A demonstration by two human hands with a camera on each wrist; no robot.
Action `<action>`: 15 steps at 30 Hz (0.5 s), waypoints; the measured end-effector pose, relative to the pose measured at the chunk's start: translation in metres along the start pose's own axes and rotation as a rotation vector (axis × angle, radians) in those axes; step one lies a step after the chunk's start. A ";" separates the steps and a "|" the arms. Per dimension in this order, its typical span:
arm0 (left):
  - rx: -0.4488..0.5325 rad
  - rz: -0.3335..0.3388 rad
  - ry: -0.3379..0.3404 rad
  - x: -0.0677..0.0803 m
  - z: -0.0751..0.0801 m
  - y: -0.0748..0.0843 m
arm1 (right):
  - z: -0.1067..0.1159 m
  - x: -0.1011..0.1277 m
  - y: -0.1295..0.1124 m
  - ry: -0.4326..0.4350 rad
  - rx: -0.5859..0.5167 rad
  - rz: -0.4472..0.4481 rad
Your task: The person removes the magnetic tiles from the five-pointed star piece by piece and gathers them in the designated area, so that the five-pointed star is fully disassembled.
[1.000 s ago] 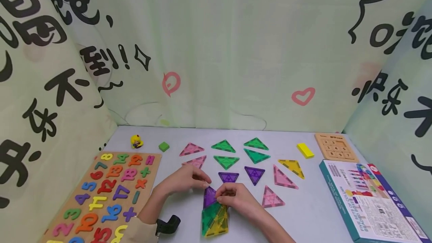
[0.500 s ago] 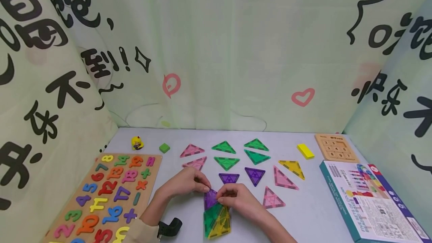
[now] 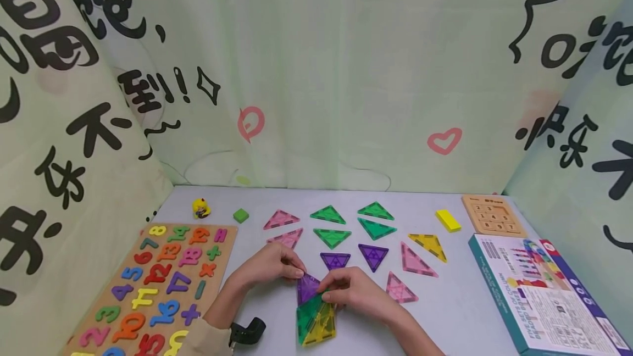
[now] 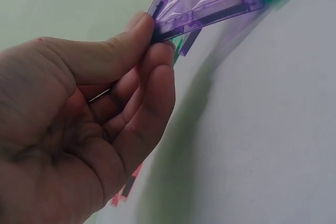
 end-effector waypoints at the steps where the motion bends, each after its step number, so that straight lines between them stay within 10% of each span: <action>1: 0.009 -0.001 0.004 0.001 0.000 -0.001 | 0.000 0.000 0.000 -0.002 0.003 0.001; 15: -0.054 0.223 0.315 0.023 0.009 -0.021 | 0.004 0.010 0.007 0.007 -0.015 -0.017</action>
Point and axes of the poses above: each hand's wrist, its own x-axis away from the middle knuckle, its own z-axis out of the back of the hand, y = z × x, the point moved 5 cm from there along -x, towards the middle knuckle, and after that the axes turned 5 degrees about -x, right-handed, at the moved point
